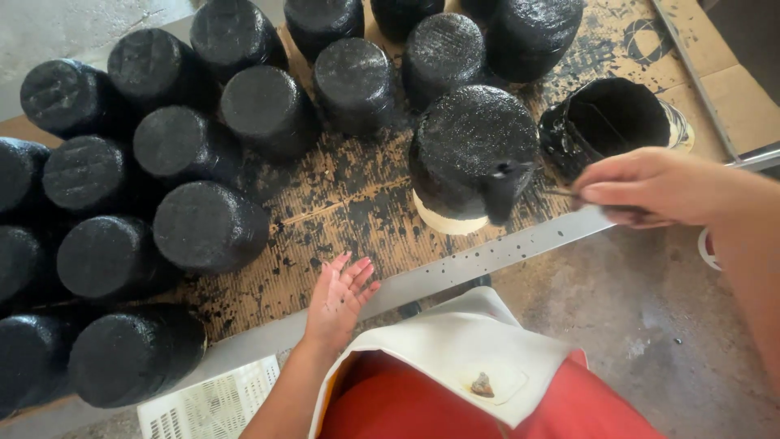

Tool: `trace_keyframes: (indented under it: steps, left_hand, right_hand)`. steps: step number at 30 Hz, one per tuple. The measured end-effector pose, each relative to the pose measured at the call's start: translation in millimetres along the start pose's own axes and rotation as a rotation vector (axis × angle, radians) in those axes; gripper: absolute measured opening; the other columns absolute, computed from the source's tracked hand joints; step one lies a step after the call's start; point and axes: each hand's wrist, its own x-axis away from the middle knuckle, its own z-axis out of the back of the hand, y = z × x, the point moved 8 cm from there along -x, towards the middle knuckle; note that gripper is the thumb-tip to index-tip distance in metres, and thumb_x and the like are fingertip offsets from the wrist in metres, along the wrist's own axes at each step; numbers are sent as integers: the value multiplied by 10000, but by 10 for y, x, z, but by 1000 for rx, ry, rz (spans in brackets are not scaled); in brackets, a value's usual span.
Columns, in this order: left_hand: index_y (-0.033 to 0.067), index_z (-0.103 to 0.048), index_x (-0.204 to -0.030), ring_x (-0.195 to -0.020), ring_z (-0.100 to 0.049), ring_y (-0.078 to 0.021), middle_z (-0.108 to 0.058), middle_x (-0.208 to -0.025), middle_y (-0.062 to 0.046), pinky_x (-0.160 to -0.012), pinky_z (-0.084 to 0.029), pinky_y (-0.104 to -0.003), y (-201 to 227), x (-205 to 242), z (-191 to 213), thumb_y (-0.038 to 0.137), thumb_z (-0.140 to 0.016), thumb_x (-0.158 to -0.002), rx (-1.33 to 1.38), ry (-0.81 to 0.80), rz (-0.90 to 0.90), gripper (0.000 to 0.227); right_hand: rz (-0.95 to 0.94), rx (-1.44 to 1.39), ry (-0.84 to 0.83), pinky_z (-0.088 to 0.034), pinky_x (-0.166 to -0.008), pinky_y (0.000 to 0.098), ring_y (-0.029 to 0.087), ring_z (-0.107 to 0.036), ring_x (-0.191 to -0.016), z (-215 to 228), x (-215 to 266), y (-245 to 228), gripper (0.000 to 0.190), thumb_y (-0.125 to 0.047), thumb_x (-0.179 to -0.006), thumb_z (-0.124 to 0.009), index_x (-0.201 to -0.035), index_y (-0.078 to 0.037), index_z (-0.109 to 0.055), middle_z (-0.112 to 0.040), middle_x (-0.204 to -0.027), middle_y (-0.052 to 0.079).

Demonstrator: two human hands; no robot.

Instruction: Waxing cheese wheels by applying black wax with a brush at a workbench.

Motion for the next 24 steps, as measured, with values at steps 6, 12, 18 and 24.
trace_keyframes:
  steps: [6, 12, 18, 24]
  left_hand:
    - [74, -294, -1565, -1381, -465, -357, -462, -1497, -276, -1060, -470, -522, -1, -82, 14, 503, -423, -927, 6, -22, -22, 780]
    - [83, -237, -1597, -1360, -468, -336, -457, -1482, -238, -1068, -464, -504, 18, -40, 0, 523, -408, -932, -20, -34, 8, 816]
    - [99, -304, -1565, -1315, -487, -336, -488, -1418, -213, -1071, -448, -524, -15, -112, 90, 485, -409, -946, 21, -22, 20, 737]
    - [197, -450, -1454, -1283, -579, -284, -590, -1367, -163, -1063, -500, -498, -126, -253, 210, 574, -427, -1001, 34, -45, 55, 590]
  right_hand:
    - [29, 4, 49, -343, -423, 326, 259, -475, -505, 362, -311, 438, 343, -171, -1035, -609, -1210, 9, -842, -626, -669, 223]
    - [86, 67, -17, -392, -432, 337, 258, -537, -501, 293, -504, 981, 320, -146, -982, -660, -1116, 12, -903, -670, -629, 203]
    - [22, 209, 161, -479, -686, 238, 96, -609, -739, -1030, -454, 578, 209, -340, -962, -657, -1113, -318, -800, -747, -883, -68]
    - [545, -136, 407, -595, -660, 278, 118, -729, -683, -1808, -1082, 452, 237, -344, -909, -761, -1143, -317, -785, -763, -727, -33]
